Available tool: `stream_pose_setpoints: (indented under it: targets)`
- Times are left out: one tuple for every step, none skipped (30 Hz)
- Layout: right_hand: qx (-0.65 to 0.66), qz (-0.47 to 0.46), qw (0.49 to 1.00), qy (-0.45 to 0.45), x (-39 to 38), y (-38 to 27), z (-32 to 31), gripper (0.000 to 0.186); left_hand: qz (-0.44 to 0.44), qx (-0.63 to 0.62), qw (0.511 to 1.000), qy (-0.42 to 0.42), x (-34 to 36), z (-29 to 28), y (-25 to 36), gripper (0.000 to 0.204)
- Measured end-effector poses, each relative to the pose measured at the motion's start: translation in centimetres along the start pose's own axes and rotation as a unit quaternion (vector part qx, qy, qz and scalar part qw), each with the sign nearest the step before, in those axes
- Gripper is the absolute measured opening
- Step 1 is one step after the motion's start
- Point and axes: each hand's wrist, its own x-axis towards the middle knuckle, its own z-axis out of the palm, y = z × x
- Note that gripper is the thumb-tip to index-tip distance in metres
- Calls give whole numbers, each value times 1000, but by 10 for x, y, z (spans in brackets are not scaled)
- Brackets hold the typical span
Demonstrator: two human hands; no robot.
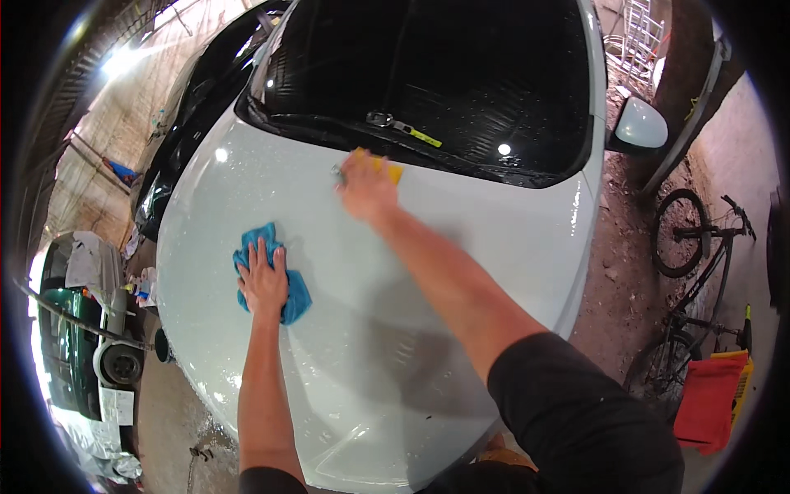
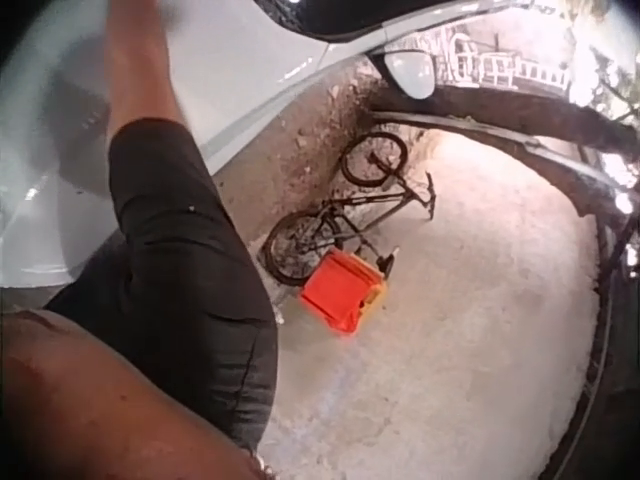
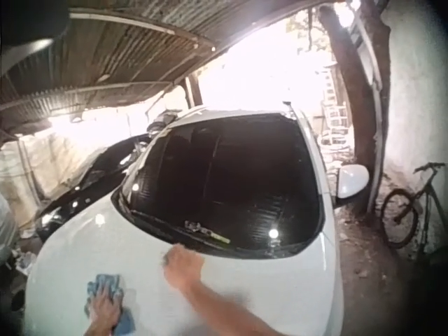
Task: Sanding and wiping down a car hood during auto body repair.
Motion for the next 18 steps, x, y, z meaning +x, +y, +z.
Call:
stream_pose_setpoints:
  targets:
    - [15, -10, 1000, 0, -24, -19, -5, 59, -11, 13, 1000, 6, 5, -5, -3, 64]
    - [79, -92, 992, -19, -47, -32, -12, 59, 4, 23, 1000, 9, 15, -11, -3, 63]
    - [131, -166, 977, -41, -59, -27, -15, 59, 27, 22, 999, 5, 20, -10, 10, 62]
    - [42, -56, 997, -24, -41, 3, -19, 57, 37, 16, 999, -5, 15, -4, 36, 62]
    - [77, 10, 990, 119, -25, 45, -8, 57, 76, 5, 997, -3, 15, 3, 66, 60]
    - [40, 27, 989, 138, -26, 57, -2, 57, 109, -4, 994, 5, 17, 8, 87, 59]
    - [11, 40, 987, 153, -34, 53, 3, 56, 116, -4, 993, 1, 15, 12, 93, 59]
    - [-8, -27, 996, 89, -55, 26, 9, 57, 120, -1, 993, 3, 14, 14, 86, 58]
    - [-20, -101, 994, 28, -84, -13, 9, 57, 118, 8, 993, 10, 13, 10, 69, 56]
    - [126, -214, 969, -18, -116, -38, -11, 59, 98, 19, 995, 13, 8, -2, 38, 55]
    - [122, -206, 971, -19, -113, -18, -13, 59, 106, 15, 994, 9, -6, -2, 42, 55]
    - [81, -137, 987, -27, -97, 5, -16, 59, 111, 11, 994, 9, -22, -2, 43, 54]
    - [35, -66, 997, -29, -76, 37, -16, 59, 121, 2, 993, 14, -36, 0, 52, 53]
    - [63, -24, 996, 61, -63, 71, -11, 58, 128, -7, 992, 16, -56, 4, 57, 52]
    - [62, -20, 996, 62, -65, 73, -2, 58, 132, -9, 991, 17, -78, 6, 50, 52]
    - [43, 13, 992, 115, -66, 74, 4, 59, 120, -19, 992, 25, -95, 10, 38, 51]
    - [22, 47, 985, 167, -70, 73, 6, 59, 108, -30, 993, 31, -111, 12, 29, 50]
    - [-5, 26, 998, 61, -94, 18, -4, 55, 91, -23, 995, 41, -116, 12, -14, 49]
